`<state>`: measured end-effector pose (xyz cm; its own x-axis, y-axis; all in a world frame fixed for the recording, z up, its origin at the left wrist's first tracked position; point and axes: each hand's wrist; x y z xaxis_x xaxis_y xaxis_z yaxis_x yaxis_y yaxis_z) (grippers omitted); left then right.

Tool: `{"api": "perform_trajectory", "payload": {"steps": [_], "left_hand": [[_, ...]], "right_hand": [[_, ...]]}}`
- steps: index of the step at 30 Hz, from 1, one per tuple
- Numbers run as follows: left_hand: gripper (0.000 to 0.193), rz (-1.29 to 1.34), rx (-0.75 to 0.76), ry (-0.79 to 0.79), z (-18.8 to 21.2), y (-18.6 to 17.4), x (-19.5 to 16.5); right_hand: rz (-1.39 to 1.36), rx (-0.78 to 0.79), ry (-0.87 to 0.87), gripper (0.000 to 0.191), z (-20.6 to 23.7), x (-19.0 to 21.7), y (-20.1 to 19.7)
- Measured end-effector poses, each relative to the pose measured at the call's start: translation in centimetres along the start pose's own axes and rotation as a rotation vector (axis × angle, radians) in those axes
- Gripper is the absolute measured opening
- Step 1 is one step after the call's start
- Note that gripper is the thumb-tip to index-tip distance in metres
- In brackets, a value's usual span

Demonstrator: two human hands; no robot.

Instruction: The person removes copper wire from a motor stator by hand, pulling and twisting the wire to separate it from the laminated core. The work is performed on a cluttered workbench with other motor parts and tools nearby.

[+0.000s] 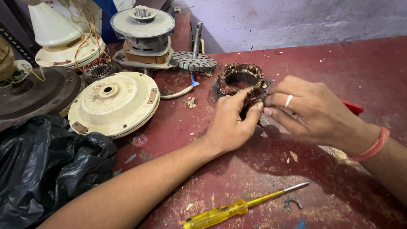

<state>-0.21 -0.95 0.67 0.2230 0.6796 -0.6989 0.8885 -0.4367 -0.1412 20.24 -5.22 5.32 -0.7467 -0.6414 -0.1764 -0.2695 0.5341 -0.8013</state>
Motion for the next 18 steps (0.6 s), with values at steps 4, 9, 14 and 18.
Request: {"api": "perform_trajectory", "payload": {"steps": [4,9,14,18], "left_hand": [[0.011,0.003,0.050,-0.002,0.1,0.1,-0.1],[0.009,-0.168,0.093,0.111,0.2,0.1,-0.3],[0.011,-0.031,0.017,-0.028,-0.2,-0.2,-0.1],[0.013,0.007,-0.050,-0.100,-0.2,0.1,0.4]], "right_hand": [[-0.738,0.128,0.757,0.011,1.1,0.3,2.1],[-1.480,0.127,1.062,0.011,1.7,-1.4,3.2],[-0.476,0.075,0.597,0.014,1.8,-1.3,1.9],[-0.027,-0.144,0.055,0.017,0.6,-0.7,0.6]]}}
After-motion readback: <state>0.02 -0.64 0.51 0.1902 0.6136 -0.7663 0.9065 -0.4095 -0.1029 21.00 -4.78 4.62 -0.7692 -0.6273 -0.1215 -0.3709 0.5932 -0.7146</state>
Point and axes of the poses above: each hand's wrist, its own z-axis away from the middle knuckle, its own y-axis out of the palm, x = y × z, and after that the axes turned 10 degrees about z, right-handed
